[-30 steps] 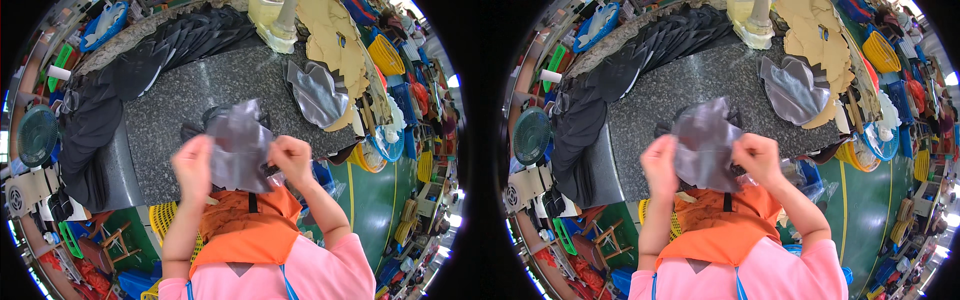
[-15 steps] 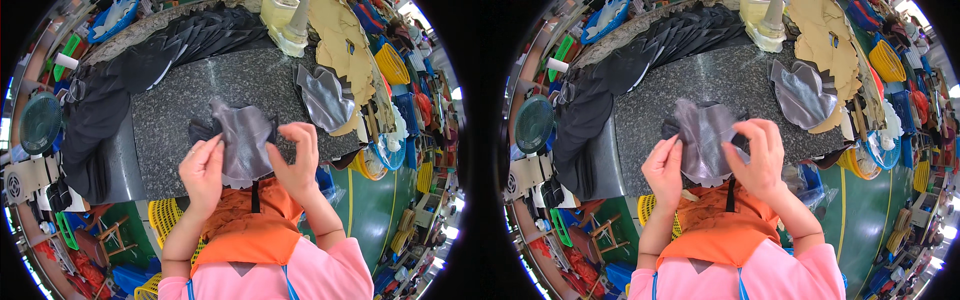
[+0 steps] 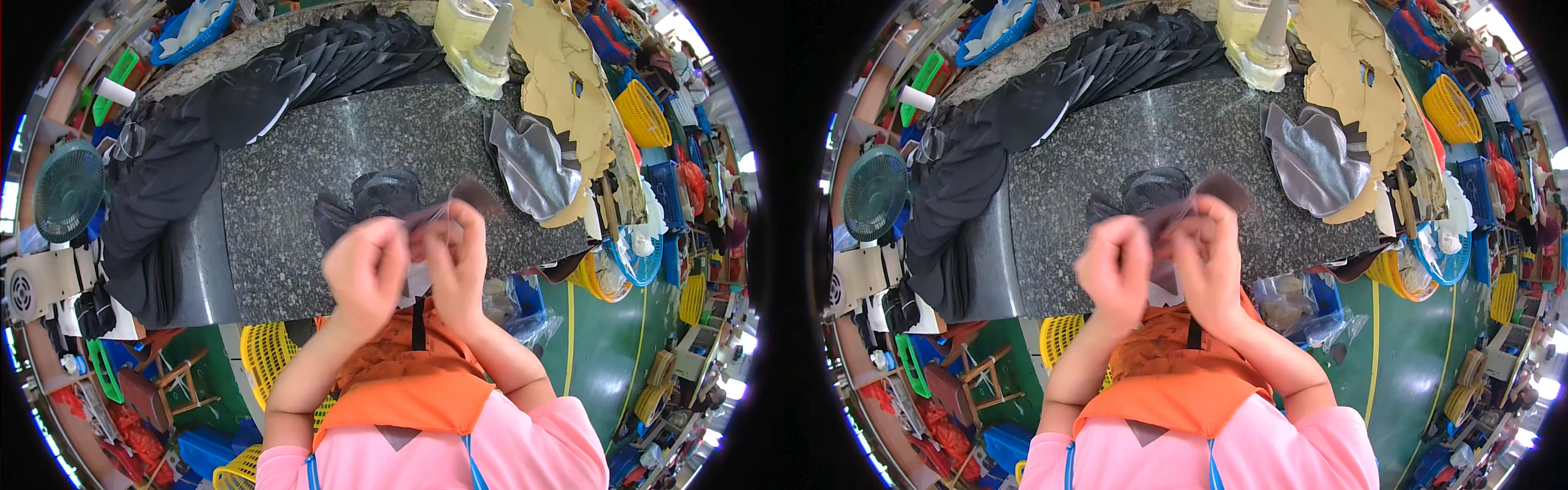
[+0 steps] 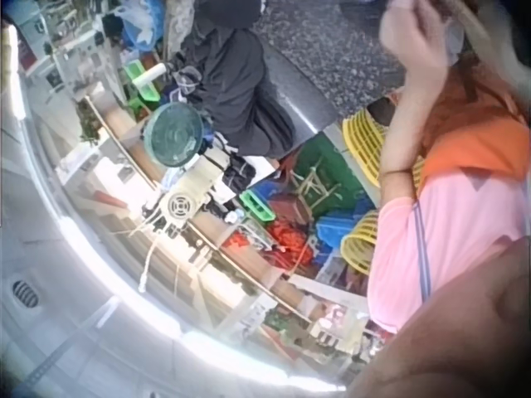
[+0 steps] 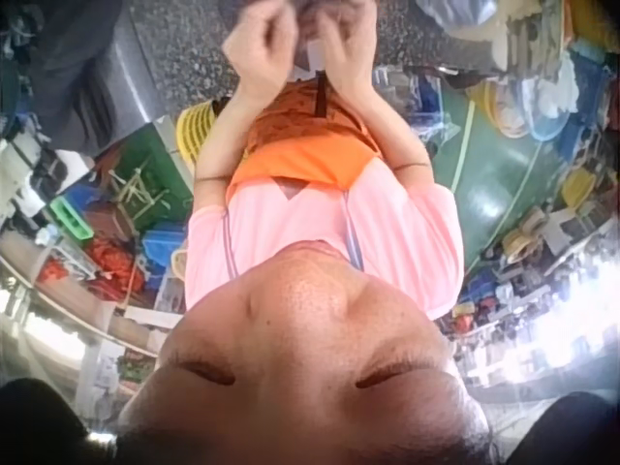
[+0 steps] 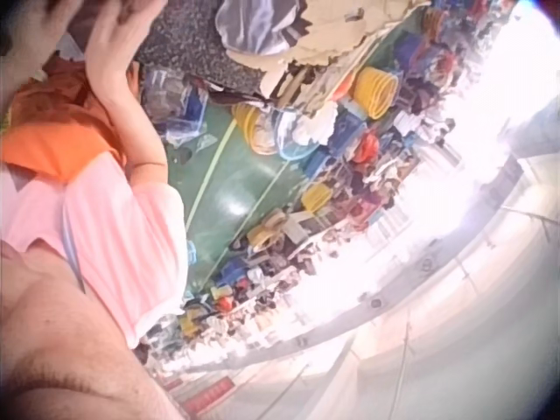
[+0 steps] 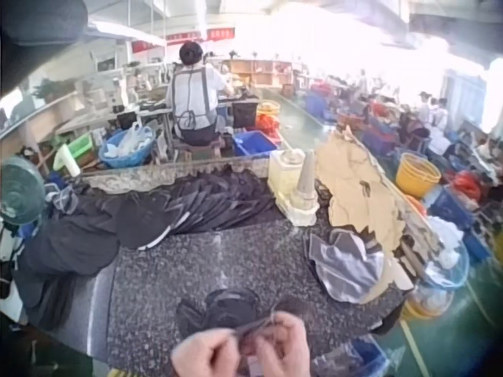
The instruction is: Sorting and inspecting black and silver shoe upper components on a workbench.
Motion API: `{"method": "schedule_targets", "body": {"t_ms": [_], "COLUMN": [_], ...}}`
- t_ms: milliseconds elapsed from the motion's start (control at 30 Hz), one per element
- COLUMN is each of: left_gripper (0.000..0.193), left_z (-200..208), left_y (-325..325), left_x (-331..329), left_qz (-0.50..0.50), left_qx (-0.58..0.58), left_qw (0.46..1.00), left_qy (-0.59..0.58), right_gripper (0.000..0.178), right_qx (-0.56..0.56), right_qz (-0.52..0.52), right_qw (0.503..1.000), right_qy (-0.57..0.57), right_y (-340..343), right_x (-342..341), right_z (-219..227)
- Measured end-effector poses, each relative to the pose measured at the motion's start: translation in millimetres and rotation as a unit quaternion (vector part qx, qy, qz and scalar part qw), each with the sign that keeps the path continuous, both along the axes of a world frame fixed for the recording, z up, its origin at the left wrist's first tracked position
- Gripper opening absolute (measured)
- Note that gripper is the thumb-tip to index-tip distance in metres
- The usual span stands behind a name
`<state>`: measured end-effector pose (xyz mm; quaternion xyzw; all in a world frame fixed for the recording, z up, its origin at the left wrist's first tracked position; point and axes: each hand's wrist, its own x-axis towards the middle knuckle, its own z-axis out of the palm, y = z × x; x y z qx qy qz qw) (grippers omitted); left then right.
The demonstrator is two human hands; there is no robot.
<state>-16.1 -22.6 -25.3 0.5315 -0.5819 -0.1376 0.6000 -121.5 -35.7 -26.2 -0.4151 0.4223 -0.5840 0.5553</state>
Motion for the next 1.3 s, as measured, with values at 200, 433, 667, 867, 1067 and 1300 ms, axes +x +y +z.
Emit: {"method": "schedule_targets", "body": {"t_ms": [200, 433, 667, 867, 1067, 1300], "left_gripper": [0.009, 0.01, 0.013, 0.071, 0.055, 0.038], "left_z": [4, -4, 34, 45, -25, -8], "left_y": [-4, 1, 30, 46, 61, 55], "left_x": [18, 16, -9, 19, 19, 36], "left_qz": [-0.058, -0.1, -0.305, -0.066, -0.39, -0.093], "left_qx": [0.183, 0.233, 0.165, 0.117, 0.284, 0.236], "left_qw": [0.817, 0.753, 0.938, 0.991, 0.38, 0.812], "left_qy": [0.544, 0.607, -0.014, -0.019, 0.789, 0.525], "right_gripper": [0.013, 0.027, 0.04, 0.065, 0.066, 0.028], "right_qx": [-0.125, -0.231, 0.125, 0.325, 0.235, 0.119], "right_qz": [-0.012, 0.039, 0.39, 0.293, 0.298, 0.167], "right_qw": [0.882, 0.544, 0.866, 0.873, 0.9, 0.965], "right_qy": [0.454, 0.805, 0.287, -0.215, -0.215, 0.163], "right_y": [-26, -37, -4, -5, 8, 8], "right_x": [-69, -192, -112, -88, -86, -77], "right_z": [-45, -41, 10, 16, 13, 5]}}
